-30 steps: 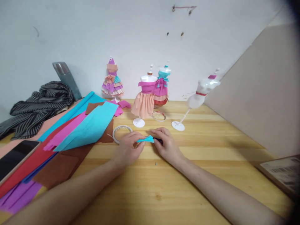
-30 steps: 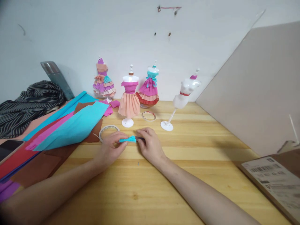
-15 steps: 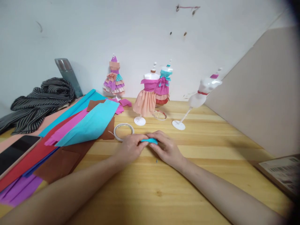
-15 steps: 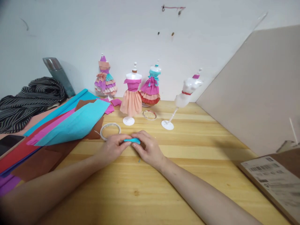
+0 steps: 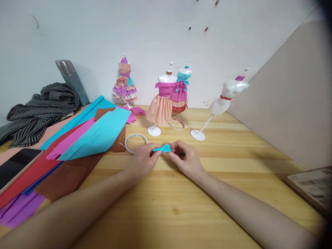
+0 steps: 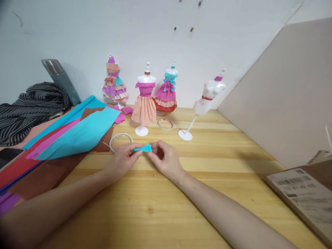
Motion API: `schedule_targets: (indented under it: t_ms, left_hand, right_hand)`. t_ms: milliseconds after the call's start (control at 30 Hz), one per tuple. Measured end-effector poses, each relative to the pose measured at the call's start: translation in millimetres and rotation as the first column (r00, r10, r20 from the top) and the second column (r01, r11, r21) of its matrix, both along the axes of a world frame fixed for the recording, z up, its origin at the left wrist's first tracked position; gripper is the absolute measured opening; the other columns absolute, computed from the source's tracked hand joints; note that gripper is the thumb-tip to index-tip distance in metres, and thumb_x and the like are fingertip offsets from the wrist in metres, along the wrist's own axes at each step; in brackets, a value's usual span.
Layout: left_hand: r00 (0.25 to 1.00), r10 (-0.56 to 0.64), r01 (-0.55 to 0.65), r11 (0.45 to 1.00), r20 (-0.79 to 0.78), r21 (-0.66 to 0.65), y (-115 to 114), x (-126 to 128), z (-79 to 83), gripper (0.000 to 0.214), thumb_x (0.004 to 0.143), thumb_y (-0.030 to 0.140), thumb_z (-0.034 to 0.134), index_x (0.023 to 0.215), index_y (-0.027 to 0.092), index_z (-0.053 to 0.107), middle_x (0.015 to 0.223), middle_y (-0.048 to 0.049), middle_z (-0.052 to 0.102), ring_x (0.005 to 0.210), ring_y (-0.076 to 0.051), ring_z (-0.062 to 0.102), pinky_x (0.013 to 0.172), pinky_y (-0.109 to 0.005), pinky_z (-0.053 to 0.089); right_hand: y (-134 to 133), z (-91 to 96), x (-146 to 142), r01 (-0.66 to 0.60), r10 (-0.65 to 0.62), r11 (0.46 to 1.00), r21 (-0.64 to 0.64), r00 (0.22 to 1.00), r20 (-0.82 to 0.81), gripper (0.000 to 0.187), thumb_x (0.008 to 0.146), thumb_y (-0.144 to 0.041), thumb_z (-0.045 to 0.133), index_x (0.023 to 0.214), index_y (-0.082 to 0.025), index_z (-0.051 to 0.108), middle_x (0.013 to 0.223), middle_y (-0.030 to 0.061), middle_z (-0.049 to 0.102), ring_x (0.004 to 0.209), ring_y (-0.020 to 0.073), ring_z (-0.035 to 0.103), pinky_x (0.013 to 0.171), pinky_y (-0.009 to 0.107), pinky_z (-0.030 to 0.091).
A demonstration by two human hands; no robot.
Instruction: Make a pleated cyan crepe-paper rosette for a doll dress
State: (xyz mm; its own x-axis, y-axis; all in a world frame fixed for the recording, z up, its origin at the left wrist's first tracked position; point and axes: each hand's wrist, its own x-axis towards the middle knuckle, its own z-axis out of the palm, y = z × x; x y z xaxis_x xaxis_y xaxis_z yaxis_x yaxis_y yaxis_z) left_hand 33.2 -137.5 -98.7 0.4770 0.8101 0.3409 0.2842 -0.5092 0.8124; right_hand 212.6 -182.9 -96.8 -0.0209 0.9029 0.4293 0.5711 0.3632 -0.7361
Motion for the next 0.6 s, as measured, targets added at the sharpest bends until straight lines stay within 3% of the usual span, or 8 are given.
schedule_targets:
  t_ms: [267, 600]
  left_hand:
    - [0.999, 0.051, -0.051, 0.999, -0.003, 0.016, 0.0, 0.7, 0.2, 0.020, 0.084, 0.020, 0.055, 0.095, 0.019, 0.071, 0.088, -0.0043, 0.074, 0.077, -0.018, 0.066, 0.070, -0.030, 0.052]
    - [0.996, 0.079, -0.075, 0.991, -0.032, 0.112, -2.6, -1.5, 4.5, 0.021, 0.086, 0.018, 0.053, 0.099, 0.018, 0.069, 0.077, -0.0031, 0.069, 0.073, -0.016, 0.062, 0.072, -0.030, 0.050]
  right_hand:
    - [-0.6, 2.1, -3.6, 0.016, -0.017, 1.000, 0.016, 0.998, 0.063, 0.026, 0.083, -0.033, 0.056, 0.061, -0.019, 0.049, 0.053, -0.0032, 0.047, 0.048, 0.0097, 0.041, 0.047, 0.024, 0.034]
    - [1.4, 3.2, -2.9, -0.018, 0.019, 0.998, -0.055, 1.000, 0.020, 0.023, 0.083, -0.037, 0.058, 0.070, -0.018, 0.055, 0.056, -0.0026, 0.049, 0.050, 0.0105, 0.042, 0.048, 0.024, 0.035]
